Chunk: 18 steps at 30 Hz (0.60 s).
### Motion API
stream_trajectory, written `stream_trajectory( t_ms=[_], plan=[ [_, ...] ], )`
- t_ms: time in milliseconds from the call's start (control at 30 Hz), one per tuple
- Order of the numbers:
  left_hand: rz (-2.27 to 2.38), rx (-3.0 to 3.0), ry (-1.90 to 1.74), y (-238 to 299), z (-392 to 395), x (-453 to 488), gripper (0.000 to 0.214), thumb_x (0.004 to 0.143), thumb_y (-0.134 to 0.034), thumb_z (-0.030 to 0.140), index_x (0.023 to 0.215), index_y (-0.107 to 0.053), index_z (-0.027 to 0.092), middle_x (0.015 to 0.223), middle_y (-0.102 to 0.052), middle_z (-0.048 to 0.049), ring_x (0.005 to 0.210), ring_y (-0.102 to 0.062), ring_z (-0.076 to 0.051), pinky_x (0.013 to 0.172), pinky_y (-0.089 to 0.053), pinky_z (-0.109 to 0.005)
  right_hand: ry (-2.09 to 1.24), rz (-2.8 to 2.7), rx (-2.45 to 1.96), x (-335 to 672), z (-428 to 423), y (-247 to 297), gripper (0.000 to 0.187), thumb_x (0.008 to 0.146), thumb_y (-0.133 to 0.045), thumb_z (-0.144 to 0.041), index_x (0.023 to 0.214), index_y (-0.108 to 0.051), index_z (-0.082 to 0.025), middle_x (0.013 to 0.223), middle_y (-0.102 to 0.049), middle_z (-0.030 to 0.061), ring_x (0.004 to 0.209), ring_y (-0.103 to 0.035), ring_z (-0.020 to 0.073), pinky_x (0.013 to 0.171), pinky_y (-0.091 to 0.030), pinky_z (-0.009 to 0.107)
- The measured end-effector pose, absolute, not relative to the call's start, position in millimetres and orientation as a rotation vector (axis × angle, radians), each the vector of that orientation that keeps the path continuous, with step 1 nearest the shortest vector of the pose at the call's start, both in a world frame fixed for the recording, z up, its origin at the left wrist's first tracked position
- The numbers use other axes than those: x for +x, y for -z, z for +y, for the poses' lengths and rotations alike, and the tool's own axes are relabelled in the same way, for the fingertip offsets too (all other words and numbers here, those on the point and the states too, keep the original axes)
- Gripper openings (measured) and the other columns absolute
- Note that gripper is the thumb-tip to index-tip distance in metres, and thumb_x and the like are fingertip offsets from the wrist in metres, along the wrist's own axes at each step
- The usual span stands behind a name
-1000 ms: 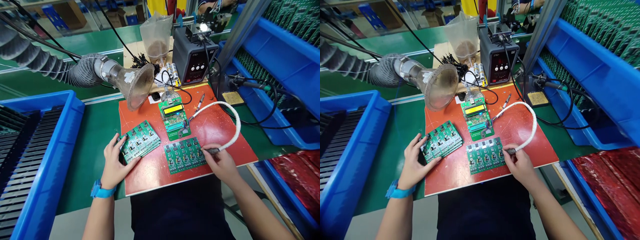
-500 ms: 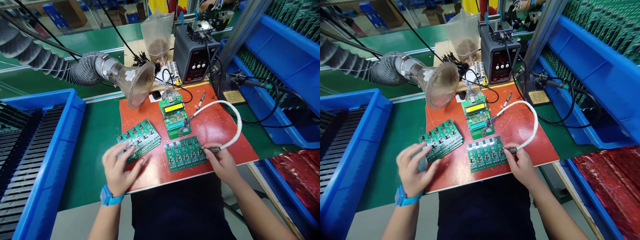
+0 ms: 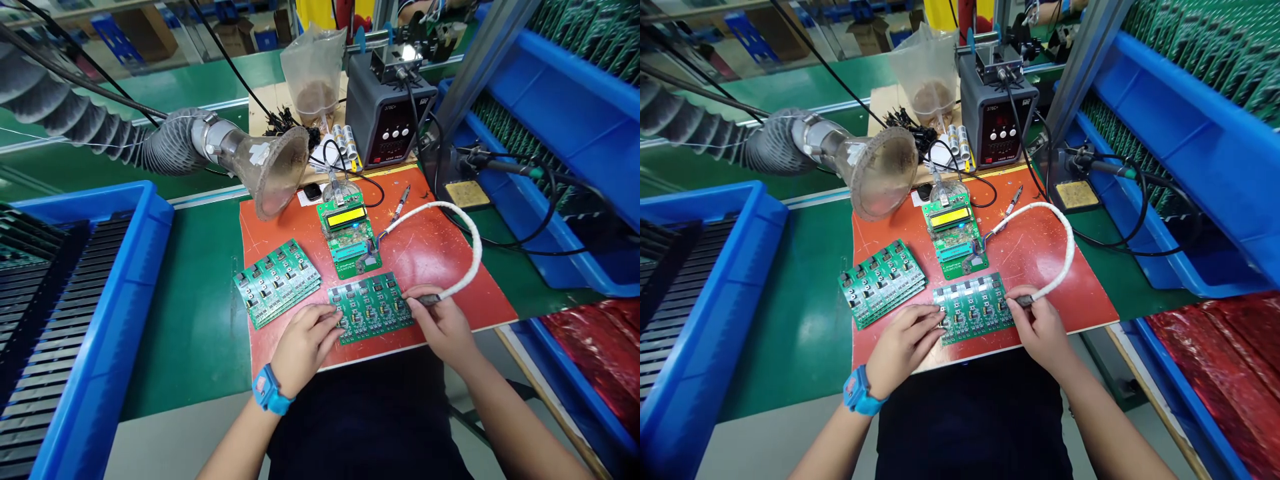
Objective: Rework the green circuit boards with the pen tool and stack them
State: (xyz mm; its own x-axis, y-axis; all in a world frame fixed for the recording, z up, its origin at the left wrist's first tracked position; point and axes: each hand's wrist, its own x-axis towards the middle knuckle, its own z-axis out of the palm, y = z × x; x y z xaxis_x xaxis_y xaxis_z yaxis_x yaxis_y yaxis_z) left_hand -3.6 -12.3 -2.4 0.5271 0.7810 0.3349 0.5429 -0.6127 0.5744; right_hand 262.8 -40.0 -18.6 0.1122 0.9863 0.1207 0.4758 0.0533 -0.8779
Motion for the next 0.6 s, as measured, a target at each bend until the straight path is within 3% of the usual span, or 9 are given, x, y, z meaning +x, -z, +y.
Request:
stream_trajectory(
  t_ms=[300,600],
  plan=[
    [1.119,2.457,-0.941,3.3,-13.5,-0.3,0.014,0.090,-0.061,0.016,0.100,-0.069,0.018,0.098,-0.073,-0.0078,0.090,-0.070,-0.020,0.080,-0.061,-0.035,-0.787,-1.471,-1.540,264.3,-40.1,19.0,0.014,0.096,-0.052,-0.033,0.099,-0.057,-0.021,0.098,-0.063,0.0074,0.086,-0.061,0.0199,0.074,-0.052,0.033],
    [1.125,2.412,-0.968,7.6,-15.0,-1.5,0.013,0.091,-0.060,0.018,0.101,-0.068,0.018,0.100,-0.073,-0.0078,0.093,-0.069,-0.020,0.082,-0.060,-0.037,-0.793,-1.479,-1.535,264.2,-39.5,20.3,0.013,0.096,-0.052,-0.033,0.099,-0.056,-0.021,0.099,-0.062,0.0079,0.087,-0.060,0.0203,0.074,-0.051,0.033]
  ],
)
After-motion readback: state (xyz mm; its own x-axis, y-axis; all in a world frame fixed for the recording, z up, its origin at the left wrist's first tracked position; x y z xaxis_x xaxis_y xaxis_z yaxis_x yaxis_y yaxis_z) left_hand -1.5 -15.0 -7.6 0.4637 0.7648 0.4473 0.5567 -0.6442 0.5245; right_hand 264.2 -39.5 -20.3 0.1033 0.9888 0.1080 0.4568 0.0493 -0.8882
